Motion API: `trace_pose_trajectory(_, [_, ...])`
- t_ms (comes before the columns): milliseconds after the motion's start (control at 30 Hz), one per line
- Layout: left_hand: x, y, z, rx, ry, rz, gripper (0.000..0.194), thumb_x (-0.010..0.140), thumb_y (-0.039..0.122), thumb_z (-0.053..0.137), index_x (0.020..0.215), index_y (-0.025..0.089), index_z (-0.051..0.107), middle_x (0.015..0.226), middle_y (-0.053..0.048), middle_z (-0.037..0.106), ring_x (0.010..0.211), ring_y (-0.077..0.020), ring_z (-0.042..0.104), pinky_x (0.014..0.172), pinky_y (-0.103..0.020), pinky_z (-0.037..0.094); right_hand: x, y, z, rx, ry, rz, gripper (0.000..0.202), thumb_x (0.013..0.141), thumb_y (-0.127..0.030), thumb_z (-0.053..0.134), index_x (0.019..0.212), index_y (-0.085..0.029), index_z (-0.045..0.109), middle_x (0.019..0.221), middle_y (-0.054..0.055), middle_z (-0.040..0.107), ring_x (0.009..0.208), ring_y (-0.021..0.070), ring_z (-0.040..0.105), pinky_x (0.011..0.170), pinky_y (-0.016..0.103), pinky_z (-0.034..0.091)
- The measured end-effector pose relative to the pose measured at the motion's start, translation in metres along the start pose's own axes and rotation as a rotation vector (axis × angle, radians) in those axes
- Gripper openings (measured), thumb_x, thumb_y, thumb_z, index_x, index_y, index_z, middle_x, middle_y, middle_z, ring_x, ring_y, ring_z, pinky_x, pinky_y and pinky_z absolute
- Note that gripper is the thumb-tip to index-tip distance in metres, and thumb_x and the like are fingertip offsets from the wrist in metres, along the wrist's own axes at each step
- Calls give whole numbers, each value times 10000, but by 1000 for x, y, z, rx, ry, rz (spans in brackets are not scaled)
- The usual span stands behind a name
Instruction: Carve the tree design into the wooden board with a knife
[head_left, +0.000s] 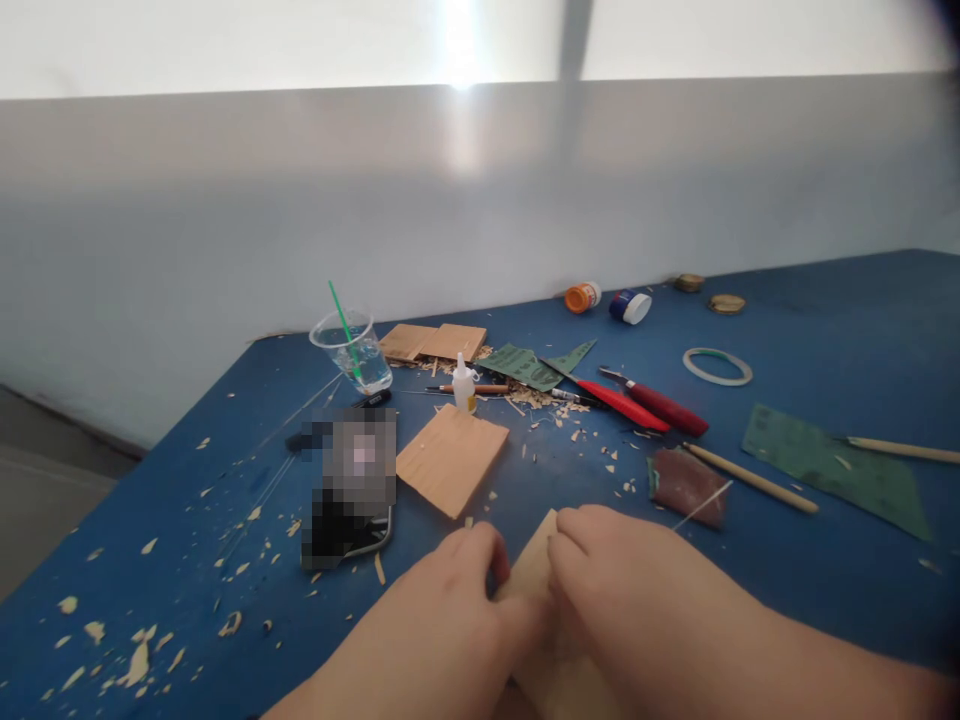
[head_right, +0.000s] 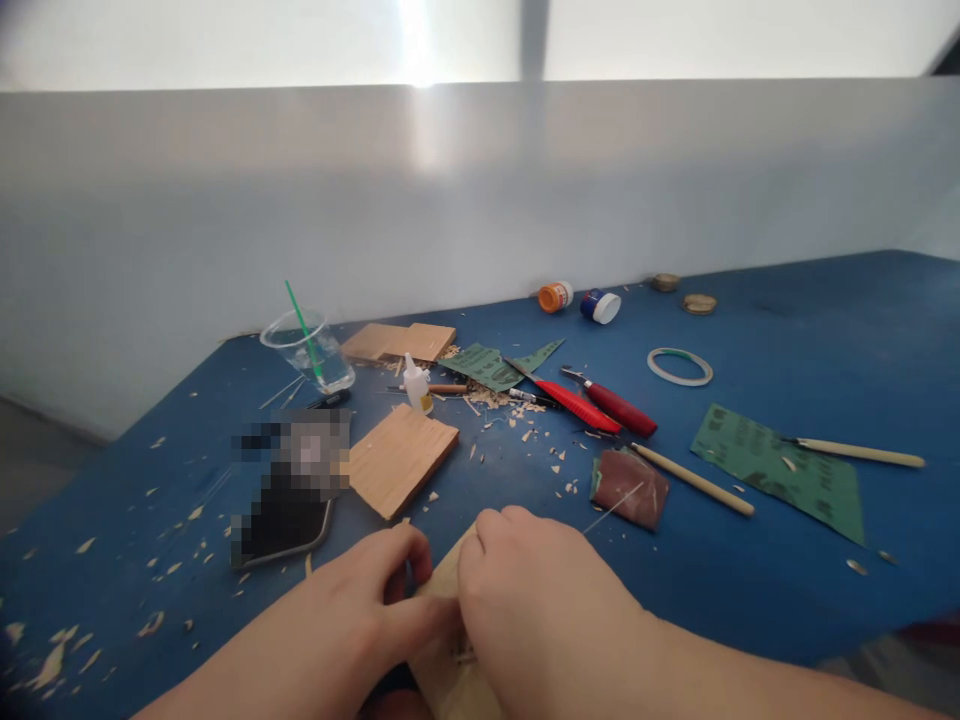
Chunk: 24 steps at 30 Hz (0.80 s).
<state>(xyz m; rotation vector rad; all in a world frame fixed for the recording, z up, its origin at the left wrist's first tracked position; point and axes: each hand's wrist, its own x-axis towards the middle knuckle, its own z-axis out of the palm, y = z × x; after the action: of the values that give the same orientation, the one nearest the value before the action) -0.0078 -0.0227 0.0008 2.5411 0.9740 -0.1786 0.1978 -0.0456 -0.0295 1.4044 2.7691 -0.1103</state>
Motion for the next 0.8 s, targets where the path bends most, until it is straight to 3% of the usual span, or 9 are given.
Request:
trace_pose_trajectory(133, [-3, 10, -9, -66, -57, -59, 366, 839, 220, 775, 1198, 287, 746, 1076, -71, 567, 865, -231, 597, 768, -333, 523, 2, -10, -6, 15, -10, 97, 104, 764, -151, 769, 763, -220, 692, 847, 100, 732, 827, 289, 714, 776, 387, 568])
trace_pose_trajectory(333, [-8, 19, -20, -139, -35, -77, 142, 869, 199, 800, 992, 269, 799, 1062, -60, 574, 926, -241, 625, 851, -367, 550, 2, -33, -22, 30, 33, 251, 99, 867, -134, 667, 913, -191, 734, 878, 94, 746, 766, 241, 710, 725, 334, 542])
trace_pose_trajectory(467, [-9, 20, -22, -142, -37, -78, 195, 867, 201, 800, 1036, 299, 804, 1065, -55, 574, 926, -247, 624, 831, -377, 534, -5, -43, -24, 51, 81, 459, 223, 910, -86, 579, 1029, -177, 744, 985, 119, 763, 858, 249, 731, 749, 331, 533])
trace_pose_trajectory(633, [-12, 14, -16, -185, 22, -20, 239, 869, 216, 796, 1062, 356, 806, 1082, -36, 562, 937, -241, 612, 819, -366, 506, 0, -35, -36, 50, -13, 439, 122, 891, -119, 661, 935, -179, 758, 945, 116, 769, 893, 252, 735, 775, 323, 521])
trace_pose_trajectory(800, [-13, 9, -12, -187, 57, 8, 226, 864, 286, 829, 1076, 361, 813, 1087, -34, 567, 915, -230, 609, 789, -340, 497, 4, -23, -54, 33, -78, 461, 164, 913, -116, 647, 803, -180, 750, 773, 66, 745, 673, 203, 705, 599, 293, 447])
